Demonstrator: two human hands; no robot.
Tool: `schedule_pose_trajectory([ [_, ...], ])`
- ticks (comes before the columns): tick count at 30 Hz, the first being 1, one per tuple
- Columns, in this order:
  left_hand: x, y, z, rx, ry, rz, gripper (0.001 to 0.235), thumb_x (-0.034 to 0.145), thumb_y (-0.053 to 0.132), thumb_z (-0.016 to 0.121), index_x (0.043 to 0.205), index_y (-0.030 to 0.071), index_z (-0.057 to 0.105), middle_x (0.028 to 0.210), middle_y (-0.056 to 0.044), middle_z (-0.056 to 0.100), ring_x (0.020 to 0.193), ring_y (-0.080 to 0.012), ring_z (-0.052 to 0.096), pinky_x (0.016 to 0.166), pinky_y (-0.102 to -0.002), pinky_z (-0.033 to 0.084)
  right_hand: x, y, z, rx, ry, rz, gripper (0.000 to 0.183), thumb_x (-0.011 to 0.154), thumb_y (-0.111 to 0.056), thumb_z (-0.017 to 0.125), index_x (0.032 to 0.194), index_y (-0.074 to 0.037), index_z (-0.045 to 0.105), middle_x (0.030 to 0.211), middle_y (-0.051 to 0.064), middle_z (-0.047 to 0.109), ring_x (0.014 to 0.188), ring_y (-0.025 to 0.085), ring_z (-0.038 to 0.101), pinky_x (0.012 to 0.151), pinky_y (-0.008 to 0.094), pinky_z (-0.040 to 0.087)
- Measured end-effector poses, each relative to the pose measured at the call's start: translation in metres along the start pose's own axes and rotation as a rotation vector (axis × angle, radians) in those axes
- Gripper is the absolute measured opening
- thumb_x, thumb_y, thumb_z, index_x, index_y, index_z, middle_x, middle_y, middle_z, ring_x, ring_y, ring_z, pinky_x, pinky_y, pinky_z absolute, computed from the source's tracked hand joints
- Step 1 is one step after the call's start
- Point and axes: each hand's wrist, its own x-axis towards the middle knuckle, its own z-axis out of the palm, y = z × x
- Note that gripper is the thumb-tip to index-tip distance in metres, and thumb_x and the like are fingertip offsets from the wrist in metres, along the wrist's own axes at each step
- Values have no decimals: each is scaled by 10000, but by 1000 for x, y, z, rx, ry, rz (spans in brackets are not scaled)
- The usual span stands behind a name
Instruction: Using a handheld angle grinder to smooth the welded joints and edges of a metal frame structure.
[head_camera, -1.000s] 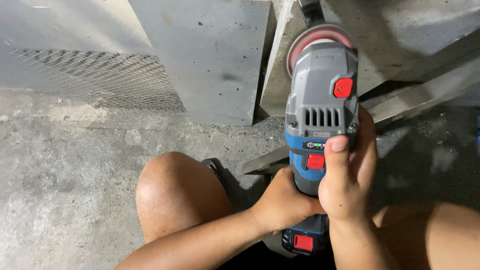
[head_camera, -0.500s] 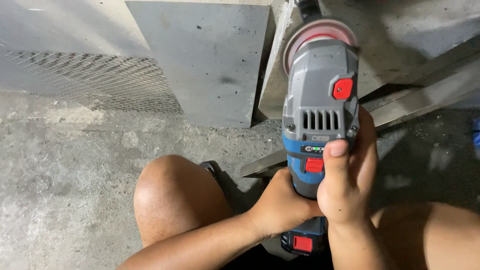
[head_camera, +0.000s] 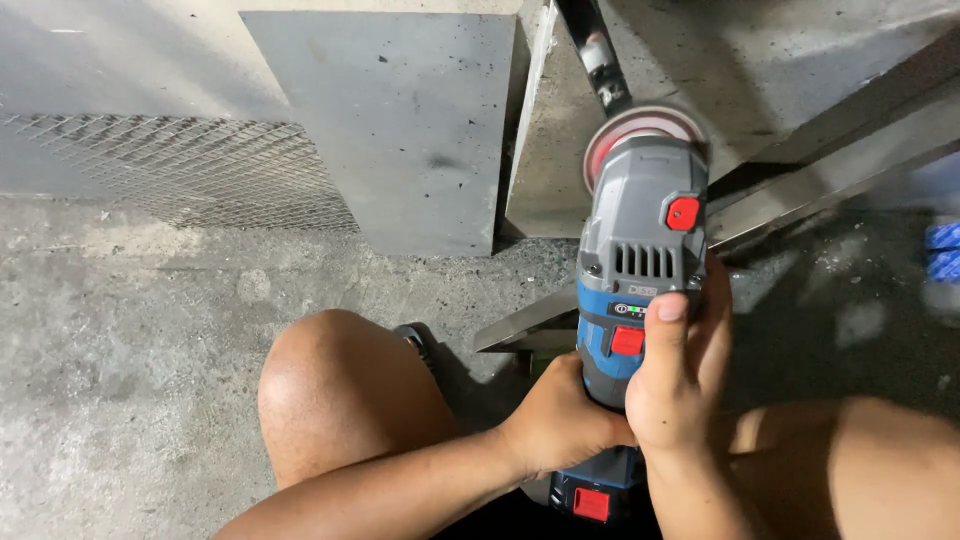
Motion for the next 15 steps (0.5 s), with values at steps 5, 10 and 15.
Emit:
schedule_pose_trajectory([
  [5,2,-5,3,99,-15,7,658,609,170,763,1237,6,657,1072,-115,758,920,-177,708,861,-287,593,-5,-7,-4,3,58,21,547,1070,-392,408,1467,-17,422,1262,112,561,1025,147,521,941,296,447],
  [10,1,-15,12,134,16,161,724,636,204,771,1305,12,570,1161,-146,726,1001,-216,710,925,-317,581,-9,-4,-8,128,97,61,532,1057,-436,454,1396,-28,405,1160,131,598,824,194,655,770,327,588],
  [15,-2,-40,22,140,150,220,708,694,220,778,1329,29,529,1141,-160,735,996,-241,738,890,-346,596,-13,11,-13,-2,32,32,677,967,-427,539,1463,-10,345,1243,152,527,979,216,573,878,344,499],
])
